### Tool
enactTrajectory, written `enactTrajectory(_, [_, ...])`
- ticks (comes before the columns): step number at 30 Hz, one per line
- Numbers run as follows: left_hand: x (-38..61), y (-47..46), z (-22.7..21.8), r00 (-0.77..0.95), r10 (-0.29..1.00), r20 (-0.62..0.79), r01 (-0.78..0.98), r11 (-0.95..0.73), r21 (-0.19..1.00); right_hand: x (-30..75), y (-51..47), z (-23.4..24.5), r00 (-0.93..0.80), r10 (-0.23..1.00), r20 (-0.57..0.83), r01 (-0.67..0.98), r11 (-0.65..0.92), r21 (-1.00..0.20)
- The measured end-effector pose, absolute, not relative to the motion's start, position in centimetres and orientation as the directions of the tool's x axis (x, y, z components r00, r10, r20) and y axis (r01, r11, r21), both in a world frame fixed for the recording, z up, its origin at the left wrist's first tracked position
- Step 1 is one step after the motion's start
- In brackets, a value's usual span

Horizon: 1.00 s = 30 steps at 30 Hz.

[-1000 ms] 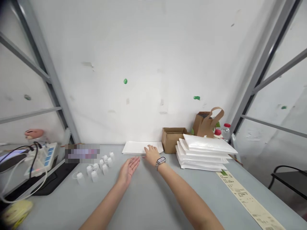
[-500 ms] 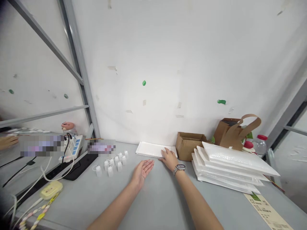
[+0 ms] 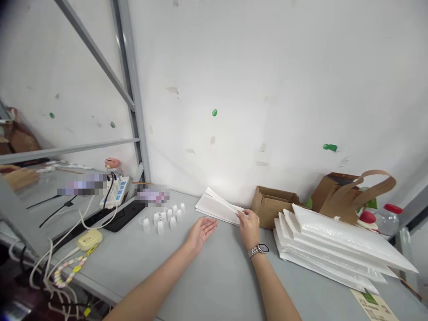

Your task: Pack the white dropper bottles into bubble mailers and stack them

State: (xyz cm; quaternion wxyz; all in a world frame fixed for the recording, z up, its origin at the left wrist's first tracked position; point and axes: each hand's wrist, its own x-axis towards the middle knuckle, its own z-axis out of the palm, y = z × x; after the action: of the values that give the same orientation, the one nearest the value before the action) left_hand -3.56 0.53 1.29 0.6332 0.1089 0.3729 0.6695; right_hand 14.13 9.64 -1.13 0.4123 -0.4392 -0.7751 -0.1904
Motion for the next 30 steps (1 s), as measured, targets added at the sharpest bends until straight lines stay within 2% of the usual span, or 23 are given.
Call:
enactTrajectory(4, [-3.4, 0.5, 1.1, -0.148, 0.927, -0.343, -0.78, 0.104, 0.617, 13.5, 7.4, 0.0, -0.229, 0.516, 0.825, 0.886, 0.462, -0.043])
enactTrajectory(7, [-3.3, 0.4, 1.2, -0.113, 0.935, -0.337, -0.775, 0.129, 0.618, 13.3, 5.2, 0.8, -0.238, 0.521, 0.82, 0.862, 0.503, -0.069])
enactTrajectory(11, [-4.3, 0.2, 2.2, 0.075, 0.962, -0.262, -0.746, 0.228, 0.626, 14.7, 2.5, 1.4, -0.29, 0.564, 0.773, 0.71, 0.668, -0.221])
enactTrajectory(14, [-5.4, -0.1, 3.0, 0.208, 0.954, -0.217, -0.622, 0.3, 0.723, 16.7, 1.5, 1.7, -0.362, 0.656, 0.662, 0.564, 0.72, -0.405])
enactTrajectory(17, [-6.1, -0.8, 3.2, 0.197, 0.949, -0.246, -0.51, 0.314, 0.801, 18.3, 1.4, 2.3, -0.453, 0.817, 0.356, 0.5, 0.564, -0.657])
enactTrajectory(19, [-6.0, -1.6, 2.9, 0.134, 0.954, -0.267, -0.457, 0.299, 0.838, 18.8, 1.6, 2.6, -0.471, 0.868, 0.159, 0.47, 0.399, -0.787])
enactTrajectory(20, [-5.8, -2.1, 2.6, 0.096, 0.957, -0.275, -0.429, 0.289, 0.856, 18.8, 1.7, 2.7, -0.458, 0.883, 0.103, 0.436, 0.325, -0.839])
enactTrajectory(23, [-5.0, -3.6, 2.2, 0.02, 0.959, -0.283, -0.349, 0.272, 0.897, 18.2, 1.7, 2.4, -0.388, 0.92, 0.048, 0.231, 0.148, -0.961])
enactTrajectory(25, [-4.3, -4.8, 2.3, 0.004, 0.96, -0.279, -0.295, 0.268, 0.917, 17.4, 1.4, 2.1, -0.368, 0.93, 0.018, 0.121, 0.067, -0.99])
enactTrajectory(28, [-3.7, -6.7, 2.6, -0.08, 0.966, -0.248, -0.208, 0.227, 0.952, 16.1, 0.7, 1.7, -0.376, 0.926, -0.017, 0.103, 0.024, -0.994])
enactTrajectory(30, [-4.0, -8.3, 2.7, -0.227, 0.956, -0.187, -0.151, 0.155, 0.976, 15.7, 0.5, 1.6, -0.354, 0.935, 0.001, 0.137, 0.054, -0.989])
